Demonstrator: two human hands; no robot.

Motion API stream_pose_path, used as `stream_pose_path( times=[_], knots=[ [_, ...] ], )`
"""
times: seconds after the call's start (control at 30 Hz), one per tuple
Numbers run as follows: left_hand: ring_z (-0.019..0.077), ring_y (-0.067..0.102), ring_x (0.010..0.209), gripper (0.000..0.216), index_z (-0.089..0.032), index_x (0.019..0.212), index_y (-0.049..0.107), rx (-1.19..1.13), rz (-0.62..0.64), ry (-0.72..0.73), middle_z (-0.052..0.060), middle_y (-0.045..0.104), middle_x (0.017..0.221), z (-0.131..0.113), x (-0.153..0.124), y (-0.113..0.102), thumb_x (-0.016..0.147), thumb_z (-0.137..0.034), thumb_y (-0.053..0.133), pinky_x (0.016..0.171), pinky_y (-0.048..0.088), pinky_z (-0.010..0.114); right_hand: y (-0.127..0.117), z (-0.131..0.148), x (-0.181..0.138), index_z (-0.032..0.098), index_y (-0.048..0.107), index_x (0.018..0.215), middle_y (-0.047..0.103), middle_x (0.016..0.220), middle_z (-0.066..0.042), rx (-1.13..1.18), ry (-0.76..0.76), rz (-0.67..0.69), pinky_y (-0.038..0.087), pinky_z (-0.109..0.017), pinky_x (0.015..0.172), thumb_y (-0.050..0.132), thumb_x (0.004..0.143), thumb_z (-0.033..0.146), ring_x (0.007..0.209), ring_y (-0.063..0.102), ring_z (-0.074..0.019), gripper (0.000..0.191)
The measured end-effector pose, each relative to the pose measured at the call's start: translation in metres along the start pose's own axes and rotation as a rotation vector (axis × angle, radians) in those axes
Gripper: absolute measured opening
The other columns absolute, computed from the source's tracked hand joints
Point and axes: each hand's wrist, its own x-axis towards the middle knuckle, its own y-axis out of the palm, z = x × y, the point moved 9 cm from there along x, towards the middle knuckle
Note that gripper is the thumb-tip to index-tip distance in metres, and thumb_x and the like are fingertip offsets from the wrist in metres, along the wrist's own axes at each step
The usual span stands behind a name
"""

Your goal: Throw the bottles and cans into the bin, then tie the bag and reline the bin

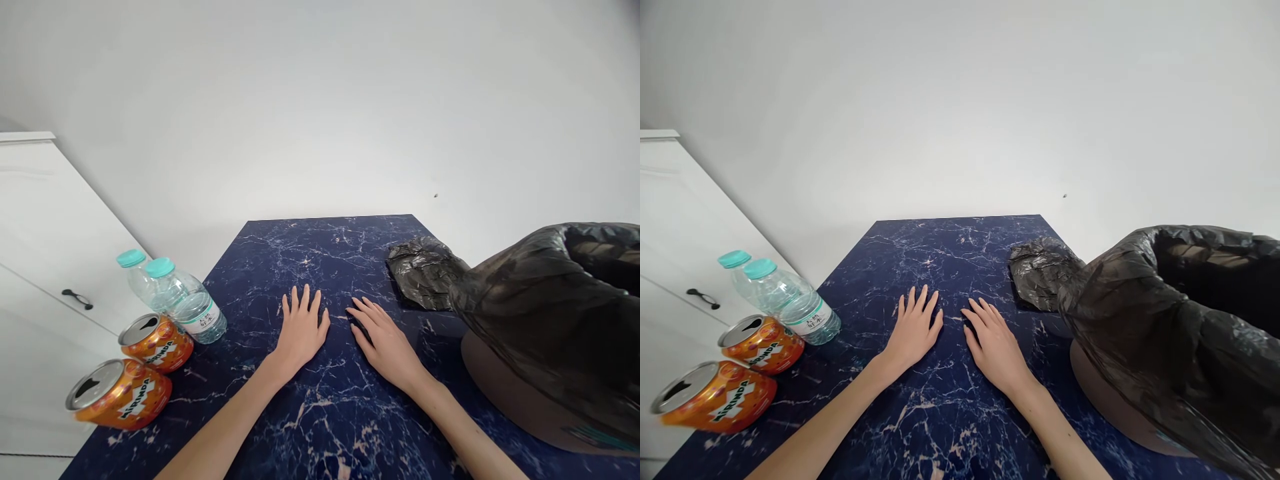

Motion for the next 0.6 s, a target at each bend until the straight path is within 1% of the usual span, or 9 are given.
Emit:
stream_pose_path(
  times=[0.2,0.43,0.6],
  knots=[
    [0.0507,0.027,0.165,0.063,-0.013,0.167,0.048,0.002,0.019,0.003,0.020,0.038,0.177,-0.0002,-0.0002,0.0004,0.115,-0.045,0.032,0.131,0.027,0.075,-0.0003,-0.0007,0.0002,0.023,0.062,0.155,0.050,0.171,-0.007,0.005,0.001,-0.008,0.037,-0.058,0.134,0.039,0.116,0.042,0.164,0.038,-0.0305,0.049],
    [0.0493,0.027,0.166,0.062,-0.015,0.167,0.049,0.007,0.009,0.000,0.019,0.038,0.177,0.0010,-0.0003,0.0025,0.115,-0.046,0.031,0.131,0.026,0.074,-0.0010,-0.0004,-0.0002,0.026,0.062,0.155,0.051,0.170,-0.007,0.018,-0.005,-0.024,0.037,-0.059,0.134,0.041,0.115,0.040,0.163,0.039,-0.0305,0.047],
    [0.0483,0.028,0.166,0.062,-0.016,0.166,0.049,0.002,0.001,-0.003,0.018,0.039,0.177,0.0014,-0.0002,0.0022,0.115,-0.046,0.032,0.132,0.026,0.073,-0.0010,-0.0001,-0.0001,0.024,0.063,0.154,0.051,0.171,-0.007,0.016,-0.002,-0.019,0.036,-0.058,0.134,0.040,0.115,0.040,0.164,0.038,-0.0302,0.047]
  ],
)
